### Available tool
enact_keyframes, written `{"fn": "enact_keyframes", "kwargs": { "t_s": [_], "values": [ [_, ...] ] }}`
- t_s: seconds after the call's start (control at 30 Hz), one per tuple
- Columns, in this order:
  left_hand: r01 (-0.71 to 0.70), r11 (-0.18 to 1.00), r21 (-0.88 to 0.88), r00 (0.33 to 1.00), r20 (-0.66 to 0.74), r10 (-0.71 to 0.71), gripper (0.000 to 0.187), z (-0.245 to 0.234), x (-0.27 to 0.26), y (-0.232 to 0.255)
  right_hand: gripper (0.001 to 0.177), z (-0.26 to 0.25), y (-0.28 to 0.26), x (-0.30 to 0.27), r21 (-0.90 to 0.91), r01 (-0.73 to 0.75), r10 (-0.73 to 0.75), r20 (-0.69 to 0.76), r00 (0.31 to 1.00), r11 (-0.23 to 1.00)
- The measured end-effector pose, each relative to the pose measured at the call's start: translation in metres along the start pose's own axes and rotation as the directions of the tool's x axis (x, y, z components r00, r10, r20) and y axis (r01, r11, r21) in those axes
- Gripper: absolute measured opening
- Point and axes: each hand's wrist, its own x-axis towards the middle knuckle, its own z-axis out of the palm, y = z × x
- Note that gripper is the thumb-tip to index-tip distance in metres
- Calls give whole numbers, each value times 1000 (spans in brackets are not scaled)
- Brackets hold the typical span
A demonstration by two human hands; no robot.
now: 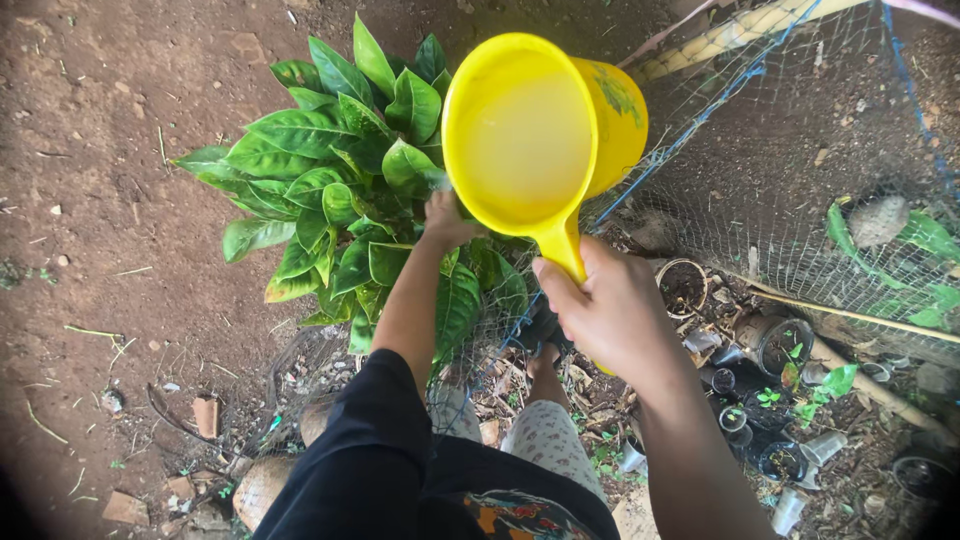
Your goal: The person carries a yellow pitcher and pours water onto plants in a garden, refilling the pitcher from a black bucket.
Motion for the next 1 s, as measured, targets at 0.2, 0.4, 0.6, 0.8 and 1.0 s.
{"fn": "enact_keyframes", "kwargs": {
  "t_s": [0.2,0.4,0.6,0.8,1.0],
  "values": [
    [56,992,114,978,192,-78,131,16,-33,31,22,0,-2,0,-77,-14,13,-19,1000,997],
    [76,981,179,978,179,-109,128,21,-36,37,23,-1,0,-3,-94,8,-13,-48,999,996],
    [136,966,218,950,247,-189,124,7,-43,48,24,0,5,0,-179,97,-111,-71,991,979],
    [193,957,215,928,277,-250,123,-2,-52,51,25,4,5,2,-208,127,-150,-97,984,970],
    [204,962,182,930,270,-249,125,-6,-53,52,24,7,10,5,-204,144,-170,-115,979,968]
  ]
}}
